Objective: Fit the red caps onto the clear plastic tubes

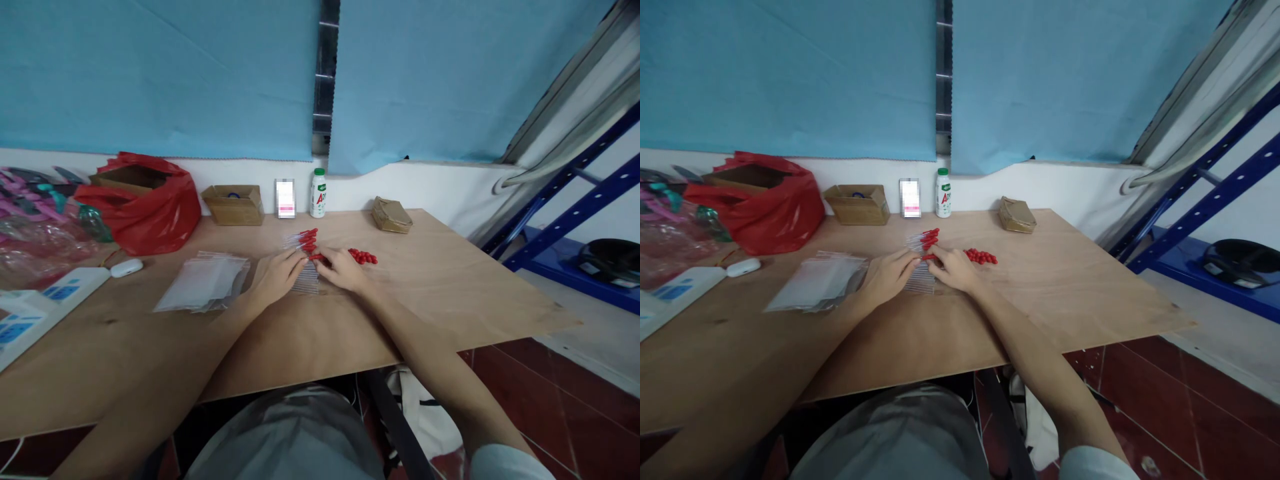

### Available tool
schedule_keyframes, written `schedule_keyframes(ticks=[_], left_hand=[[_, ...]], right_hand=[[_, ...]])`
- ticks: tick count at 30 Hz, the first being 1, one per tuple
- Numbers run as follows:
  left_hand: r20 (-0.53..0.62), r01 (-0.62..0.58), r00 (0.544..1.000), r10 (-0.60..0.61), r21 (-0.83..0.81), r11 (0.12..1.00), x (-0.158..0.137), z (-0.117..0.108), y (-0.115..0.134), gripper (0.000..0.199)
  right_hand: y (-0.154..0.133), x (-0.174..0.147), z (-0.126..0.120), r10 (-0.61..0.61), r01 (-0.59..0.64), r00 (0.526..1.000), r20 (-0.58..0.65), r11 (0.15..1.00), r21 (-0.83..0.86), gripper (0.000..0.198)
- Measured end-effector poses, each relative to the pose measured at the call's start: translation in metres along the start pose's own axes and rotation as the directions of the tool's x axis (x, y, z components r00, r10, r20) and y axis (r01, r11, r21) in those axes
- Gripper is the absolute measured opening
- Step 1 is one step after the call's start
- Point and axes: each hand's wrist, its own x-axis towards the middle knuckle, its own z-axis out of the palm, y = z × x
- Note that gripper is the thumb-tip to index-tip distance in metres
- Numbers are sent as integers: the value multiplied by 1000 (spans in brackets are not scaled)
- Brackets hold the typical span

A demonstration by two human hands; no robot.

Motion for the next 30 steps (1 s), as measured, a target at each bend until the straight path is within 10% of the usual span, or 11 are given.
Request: schedule_keyframes(ticks=[30], left_hand=[[101, -47, 994, 47, -2, 999, -5, 14, -5, 34]], right_hand=[[-16, 0, 2, 60, -48, 997, 41, 969, -243, 18]])
